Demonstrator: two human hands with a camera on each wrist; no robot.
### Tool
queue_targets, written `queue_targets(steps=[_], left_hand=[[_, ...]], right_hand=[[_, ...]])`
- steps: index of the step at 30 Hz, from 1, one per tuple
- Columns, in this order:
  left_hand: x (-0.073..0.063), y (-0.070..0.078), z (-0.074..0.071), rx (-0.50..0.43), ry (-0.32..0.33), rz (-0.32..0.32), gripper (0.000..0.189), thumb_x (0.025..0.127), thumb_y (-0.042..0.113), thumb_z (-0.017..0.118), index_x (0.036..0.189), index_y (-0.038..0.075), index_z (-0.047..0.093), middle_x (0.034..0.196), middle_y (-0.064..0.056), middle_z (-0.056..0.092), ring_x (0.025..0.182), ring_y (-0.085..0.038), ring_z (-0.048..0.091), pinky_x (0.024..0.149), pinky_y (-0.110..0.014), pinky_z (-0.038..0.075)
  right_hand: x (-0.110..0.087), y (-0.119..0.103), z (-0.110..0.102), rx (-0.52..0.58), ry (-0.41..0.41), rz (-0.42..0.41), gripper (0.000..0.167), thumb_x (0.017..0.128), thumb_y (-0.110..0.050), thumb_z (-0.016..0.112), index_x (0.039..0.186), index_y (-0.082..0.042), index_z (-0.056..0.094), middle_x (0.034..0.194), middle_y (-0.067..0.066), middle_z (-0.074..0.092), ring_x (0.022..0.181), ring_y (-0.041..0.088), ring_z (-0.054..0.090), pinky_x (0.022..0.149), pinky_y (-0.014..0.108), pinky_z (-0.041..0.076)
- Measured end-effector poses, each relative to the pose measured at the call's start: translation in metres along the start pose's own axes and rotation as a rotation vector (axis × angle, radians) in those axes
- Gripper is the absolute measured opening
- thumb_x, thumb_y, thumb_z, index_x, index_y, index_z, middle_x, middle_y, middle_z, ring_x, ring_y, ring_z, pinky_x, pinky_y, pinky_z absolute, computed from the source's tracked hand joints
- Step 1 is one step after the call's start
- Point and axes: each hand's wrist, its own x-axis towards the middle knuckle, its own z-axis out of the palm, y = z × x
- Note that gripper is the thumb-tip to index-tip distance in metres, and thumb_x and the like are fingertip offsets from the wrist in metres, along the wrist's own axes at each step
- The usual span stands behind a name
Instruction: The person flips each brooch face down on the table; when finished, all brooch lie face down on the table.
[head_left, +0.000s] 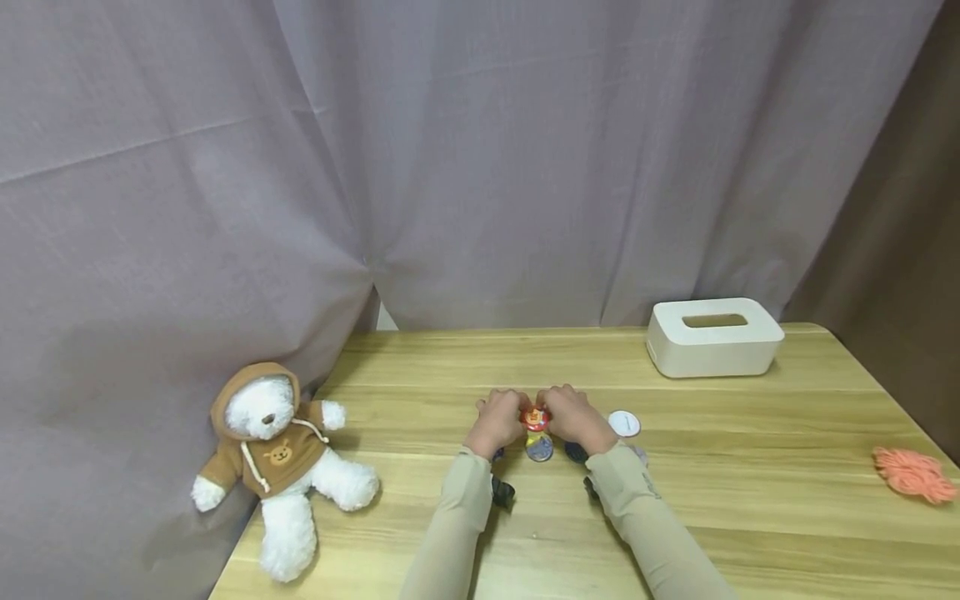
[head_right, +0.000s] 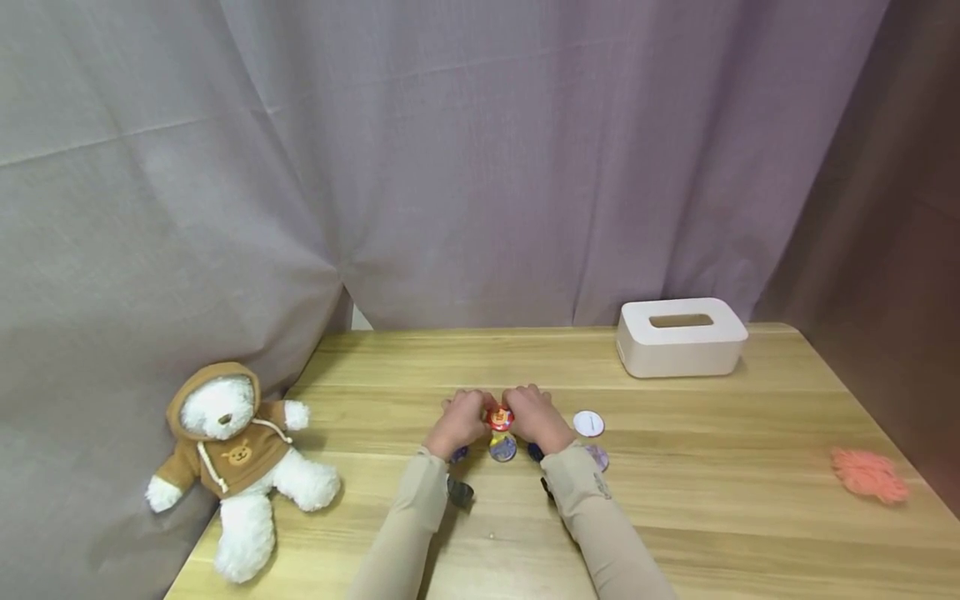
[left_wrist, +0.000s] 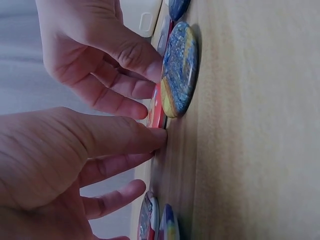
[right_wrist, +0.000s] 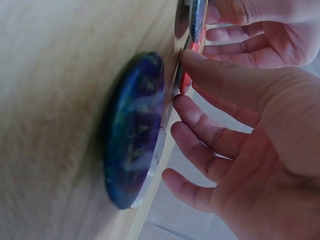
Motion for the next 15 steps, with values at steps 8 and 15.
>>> queue_targets(steps=[8, 15], left_hand=[[0.0005, 0.0003, -0.0007, 0.057, -0.004, 0.020, 0.030, 0.072, -0.001, 0.080, 0.099, 0.012, 0.078, 0.100, -0.001, 0.075, 0.098, -0.025, 0.064, 0.084, -0.053, 0.040], [0.0006, -0.0010, -0.0001, 0.083, 0.014, 0.051, 0.026, 0.071, -0.003, 0.077, 0.091, 0.014, 0.078, 0.092, 0.001, 0.074, 0.088, -0.020, 0.064, 0.082, -0.053, 0.039]], right_hand=[[-0.0020, -0.0003, 0.0001, 0.019, 0.010, -0.010, 0.025, 0.071, 0.008, 0.076, 0.094, -0.001, 0.069, 0.089, 0.010, 0.067, 0.086, 0.032, 0.058, 0.081, 0.055, 0.045], [-0.0037, 0.0033, 0.0008, 0.045, 0.014, -0.029, 0.025, 0.071, 0.006, 0.078, 0.093, -0.001, 0.068, 0.089, 0.009, 0.068, 0.086, 0.031, 0.059, 0.080, 0.053, 0.046]])
